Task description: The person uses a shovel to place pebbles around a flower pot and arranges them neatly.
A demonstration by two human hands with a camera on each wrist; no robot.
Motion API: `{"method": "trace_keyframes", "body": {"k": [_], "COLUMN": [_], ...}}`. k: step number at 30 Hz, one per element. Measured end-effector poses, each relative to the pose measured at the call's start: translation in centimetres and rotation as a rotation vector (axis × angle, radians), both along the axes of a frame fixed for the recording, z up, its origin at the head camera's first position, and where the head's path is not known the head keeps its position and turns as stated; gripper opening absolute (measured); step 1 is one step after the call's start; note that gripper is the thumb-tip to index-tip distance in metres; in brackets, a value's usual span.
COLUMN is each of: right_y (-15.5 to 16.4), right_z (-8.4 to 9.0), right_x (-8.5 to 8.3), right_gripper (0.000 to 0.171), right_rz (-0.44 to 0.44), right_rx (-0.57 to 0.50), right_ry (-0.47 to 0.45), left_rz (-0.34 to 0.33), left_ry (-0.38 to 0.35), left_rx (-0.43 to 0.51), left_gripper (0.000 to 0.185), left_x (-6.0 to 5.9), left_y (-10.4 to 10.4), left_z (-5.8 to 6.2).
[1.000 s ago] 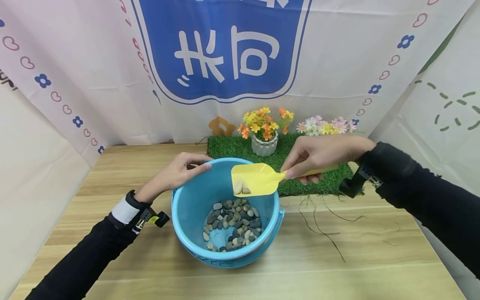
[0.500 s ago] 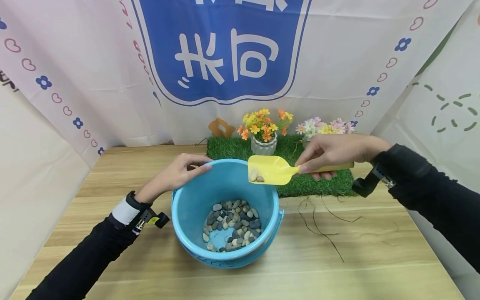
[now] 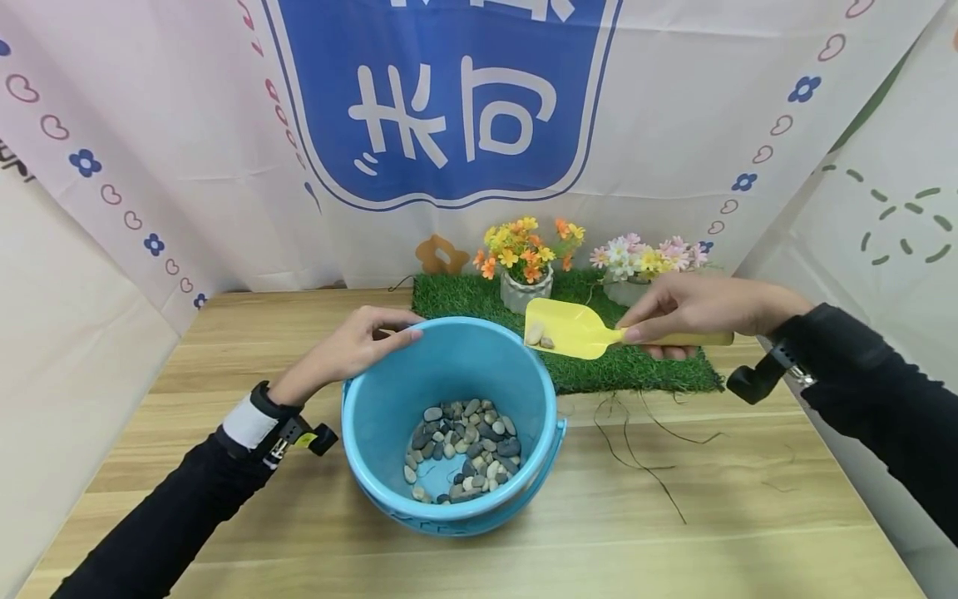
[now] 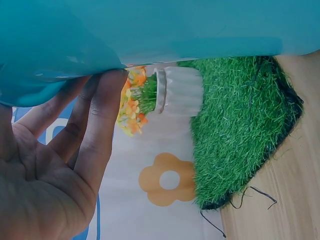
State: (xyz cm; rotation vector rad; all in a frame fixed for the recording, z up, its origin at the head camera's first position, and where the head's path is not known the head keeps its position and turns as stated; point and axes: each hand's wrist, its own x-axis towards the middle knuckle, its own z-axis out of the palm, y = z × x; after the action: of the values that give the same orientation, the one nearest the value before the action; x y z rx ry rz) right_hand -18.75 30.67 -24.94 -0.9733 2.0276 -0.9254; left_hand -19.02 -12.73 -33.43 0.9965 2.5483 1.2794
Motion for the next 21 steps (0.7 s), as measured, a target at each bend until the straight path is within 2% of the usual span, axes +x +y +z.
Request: {"method": "trace_keyframes", "body": {"k": [5,12,17,21], "right_y": [1.5,3.4,5.3,6.7], "right_z": [-0.9,-2.2,-4.0,-5.4], "right_x": [-0.1,-0.2,-0.4,-0.7], "right_gripper": [0.026,0.025,0.029,0.028], "right_rz": [-0.027,-0.082,-0.141,-0.192], "right_rx": [-0.034,-0.028,-0.006,0.005], "right_ry": [-0.024,0.006,0.039,0.017], "left_rz": [0.0,0.0,0.001,0.002], "left_ry": [0.004,0.004,0.004,0.005], "left_rx": [-0.005,-0.011,-0.011,-0.015], "left_gripper": [0.027,0.026,0.027,0.026], "left_x": [0.0,0.0,0.0,0.0], "left_y": [0.0,0.0,0.0,0.0], "left_z": [-0.1,0.0,0.1,0.1]}}
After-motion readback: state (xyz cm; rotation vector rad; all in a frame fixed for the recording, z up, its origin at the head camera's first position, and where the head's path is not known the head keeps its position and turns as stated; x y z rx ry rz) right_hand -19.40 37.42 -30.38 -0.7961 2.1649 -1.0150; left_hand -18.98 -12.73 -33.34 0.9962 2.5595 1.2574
